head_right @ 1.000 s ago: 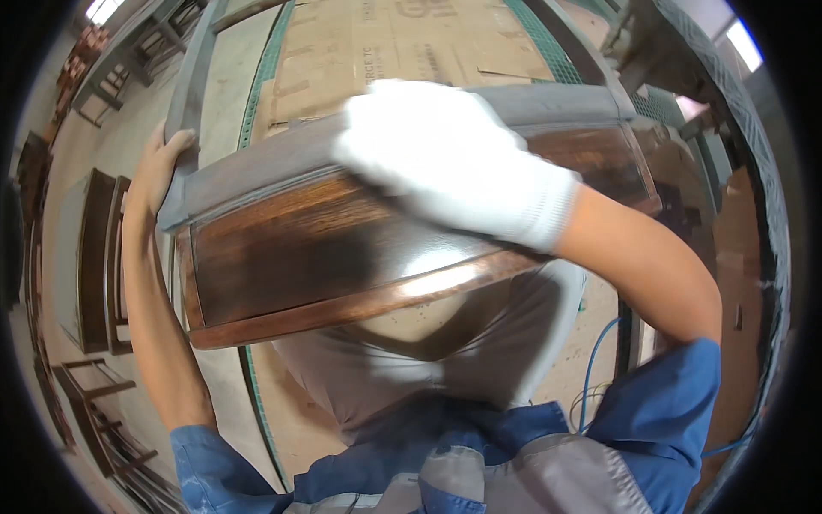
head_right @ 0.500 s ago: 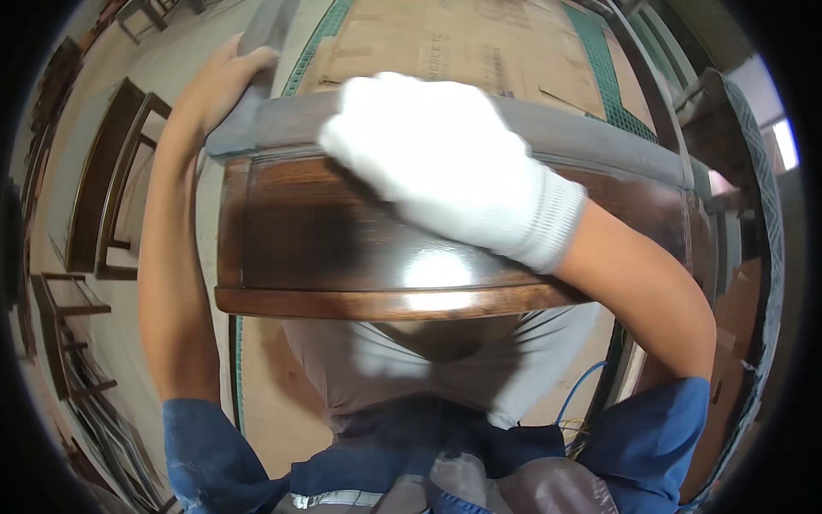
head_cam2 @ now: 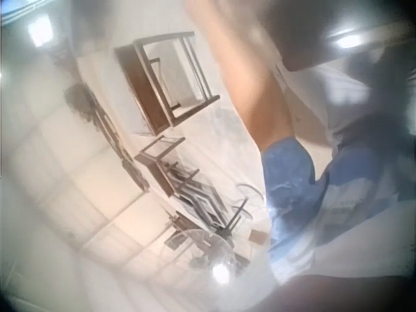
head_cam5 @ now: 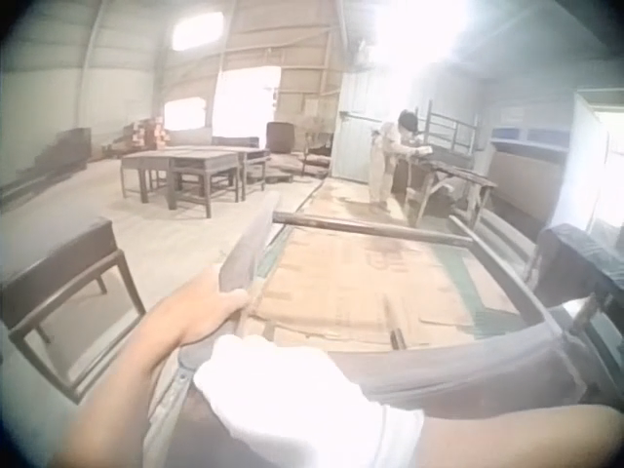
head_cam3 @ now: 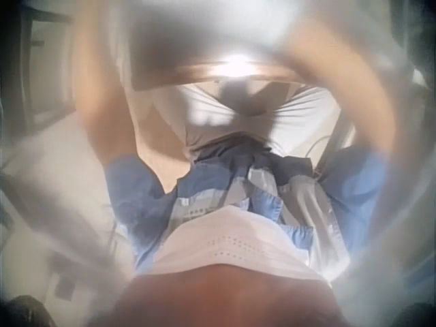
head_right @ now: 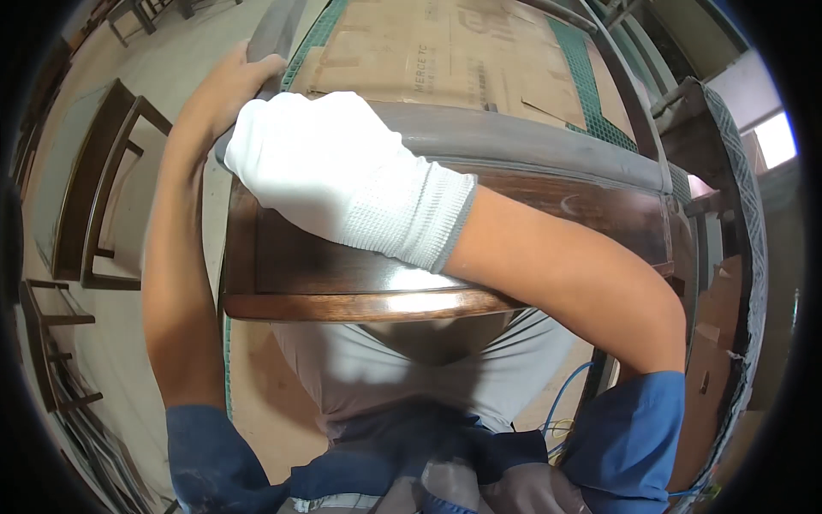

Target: The person sands the gray wooden surfaces of a furniture frame using a sanding block and then applies a finish to the dark wood joints with a small applicator.

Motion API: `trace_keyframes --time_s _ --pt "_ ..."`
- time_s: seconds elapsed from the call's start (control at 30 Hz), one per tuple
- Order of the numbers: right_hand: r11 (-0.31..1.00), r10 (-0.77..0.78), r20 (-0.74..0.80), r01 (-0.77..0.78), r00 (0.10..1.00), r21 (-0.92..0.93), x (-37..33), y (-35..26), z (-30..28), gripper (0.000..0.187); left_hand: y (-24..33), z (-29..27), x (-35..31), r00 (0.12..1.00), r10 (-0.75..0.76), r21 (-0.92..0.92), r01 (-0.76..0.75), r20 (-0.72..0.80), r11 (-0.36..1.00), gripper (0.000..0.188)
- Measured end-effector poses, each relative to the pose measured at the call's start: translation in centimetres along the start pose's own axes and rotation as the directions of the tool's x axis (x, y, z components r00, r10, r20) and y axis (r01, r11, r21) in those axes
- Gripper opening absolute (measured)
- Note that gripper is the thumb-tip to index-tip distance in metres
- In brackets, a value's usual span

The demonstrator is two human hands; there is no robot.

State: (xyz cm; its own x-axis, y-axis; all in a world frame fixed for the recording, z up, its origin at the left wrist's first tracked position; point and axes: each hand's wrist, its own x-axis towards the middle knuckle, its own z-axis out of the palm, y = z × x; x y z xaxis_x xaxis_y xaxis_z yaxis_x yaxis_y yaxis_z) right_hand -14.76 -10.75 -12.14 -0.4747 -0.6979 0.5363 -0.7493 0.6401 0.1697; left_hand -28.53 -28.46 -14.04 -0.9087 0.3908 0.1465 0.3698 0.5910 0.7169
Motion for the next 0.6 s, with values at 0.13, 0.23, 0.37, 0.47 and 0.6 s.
trace_keyframes --time_s 0.13,0.23,0.37,0.47,0.6 --pt "0.992 0.032 0.121 -0.046 0.992 0.115 -6.0 3.3 -5.5 0.019 -1.1 -0.4 0.4 0.996 -0.086 -0.069 0.085 -0.012 0.994 0.046" --pt "0.977 0.215 0.206 -0.207 0.955 -0.058 -13.0 6.4 -9.3 0.027 -1.4 0.5 1.5 0.994 -0.031 0.113 0.043 -0.108 0.993 0.044" --pt "0.994 0.105 0.149 -0.108 0.983 0.014 -8.5 4.4 -6.2 0.011 -1.3 0.3 1.3 0.996 -0.059 0.051 0.063 -0.073 0.997 0.051" --pt "0.994 0.061 0.145 -0.072 0.988 0.076 -2.8 1.5 -3.2 0.005 -1.8 1.5 1.1 0.991 -0.061 -0.087 0.050 -0.122 0.995 0.078" --pt "0.945 0.201 0.050 -0.207 0.978 0.252 -1.4 0.7 -4.2 0.010 -0.9 0.5 -0.3 0.983 -0.087 -0.055 0.079 -0.164 0.995 0.078"
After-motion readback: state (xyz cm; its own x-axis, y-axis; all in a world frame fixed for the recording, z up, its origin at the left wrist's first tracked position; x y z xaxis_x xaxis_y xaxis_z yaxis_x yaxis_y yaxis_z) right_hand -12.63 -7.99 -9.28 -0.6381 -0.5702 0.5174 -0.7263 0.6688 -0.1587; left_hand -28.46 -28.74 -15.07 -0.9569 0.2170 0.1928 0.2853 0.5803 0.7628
